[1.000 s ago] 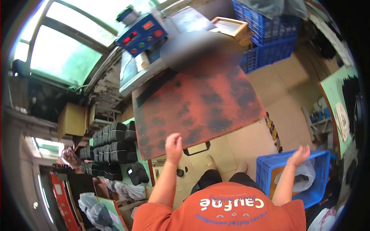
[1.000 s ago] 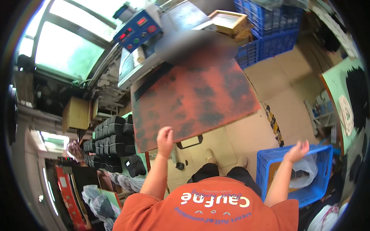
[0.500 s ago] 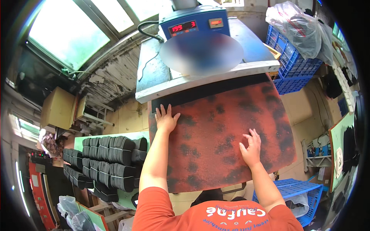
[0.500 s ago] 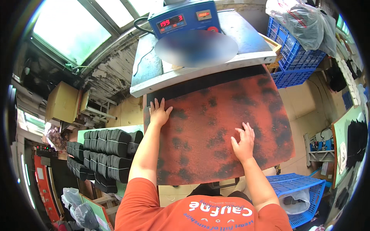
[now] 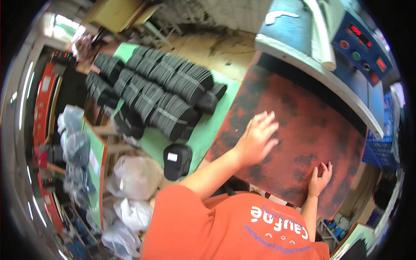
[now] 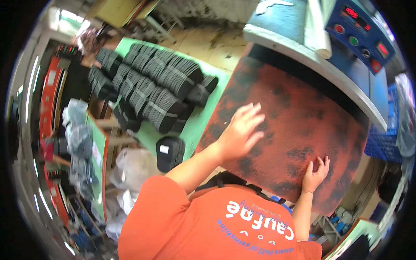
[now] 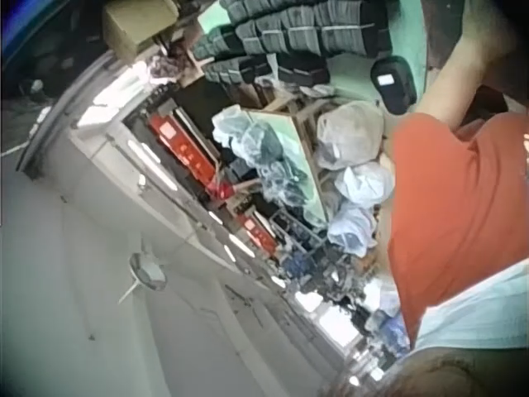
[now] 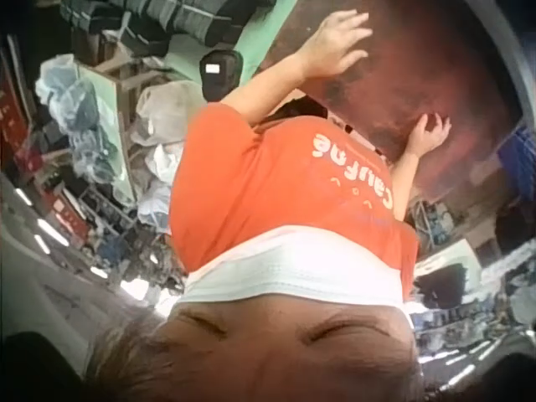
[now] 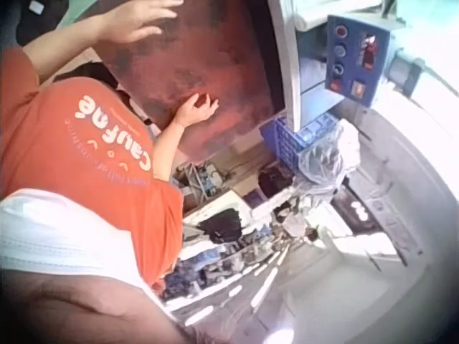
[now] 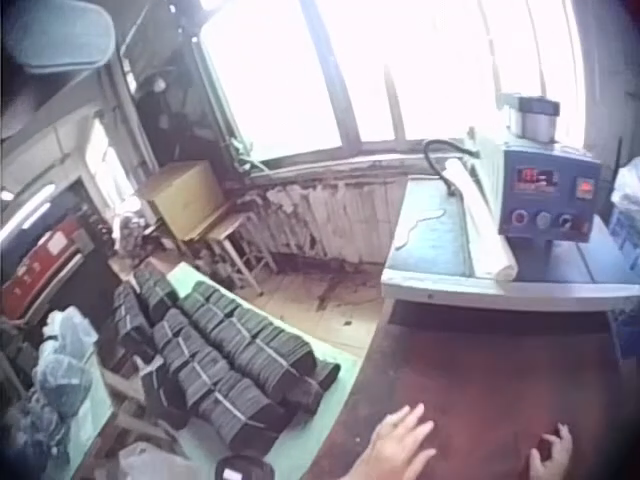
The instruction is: Using a heat press machine to apply labels and bond shoe components in a manufacturing setting.
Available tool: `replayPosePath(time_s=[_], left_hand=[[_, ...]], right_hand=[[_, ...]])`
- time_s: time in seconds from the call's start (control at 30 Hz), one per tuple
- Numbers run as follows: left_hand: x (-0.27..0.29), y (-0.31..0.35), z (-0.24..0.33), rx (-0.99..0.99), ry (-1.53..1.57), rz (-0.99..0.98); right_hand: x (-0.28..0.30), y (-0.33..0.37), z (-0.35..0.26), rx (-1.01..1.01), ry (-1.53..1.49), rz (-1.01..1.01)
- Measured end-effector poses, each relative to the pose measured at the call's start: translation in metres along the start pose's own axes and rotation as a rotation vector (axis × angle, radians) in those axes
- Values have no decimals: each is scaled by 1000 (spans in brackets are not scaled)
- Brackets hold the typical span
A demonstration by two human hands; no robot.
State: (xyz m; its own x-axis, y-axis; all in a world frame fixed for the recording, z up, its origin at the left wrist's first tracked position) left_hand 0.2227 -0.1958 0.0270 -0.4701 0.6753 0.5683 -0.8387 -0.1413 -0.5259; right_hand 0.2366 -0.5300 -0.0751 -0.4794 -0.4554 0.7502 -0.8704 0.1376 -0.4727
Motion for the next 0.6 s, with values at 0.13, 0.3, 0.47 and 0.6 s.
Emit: replayPosePath(time_s=[0.13,0.3,0.47,0.6], left_hand=[[132,96,-17,80,-334,260],[231,274,-148,1335,-233,473],[192,283,-156,1459,436,254],[171,284,-146,1301,233,382]], right_hand=[[6,-4,-2,-142,-146,23],[7,-10,-86,95,-429,-51],[-5,27,-195,208,-787,-396],[-16,105,-251,141,-1139,-963]])
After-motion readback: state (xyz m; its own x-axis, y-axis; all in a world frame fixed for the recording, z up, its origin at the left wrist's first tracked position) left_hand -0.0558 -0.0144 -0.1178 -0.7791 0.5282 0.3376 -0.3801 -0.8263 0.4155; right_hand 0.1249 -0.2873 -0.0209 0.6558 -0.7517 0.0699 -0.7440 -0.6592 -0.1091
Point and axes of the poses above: each hand's wrist, its own y-axis away from the middle knuckle, its own x-axis out of the back of the hand, z = x × y, the point moved 6 cm from there along -y, towards the middle knuckle, and after that the axes turned 14 degrees about z, right-handed, at the moved point
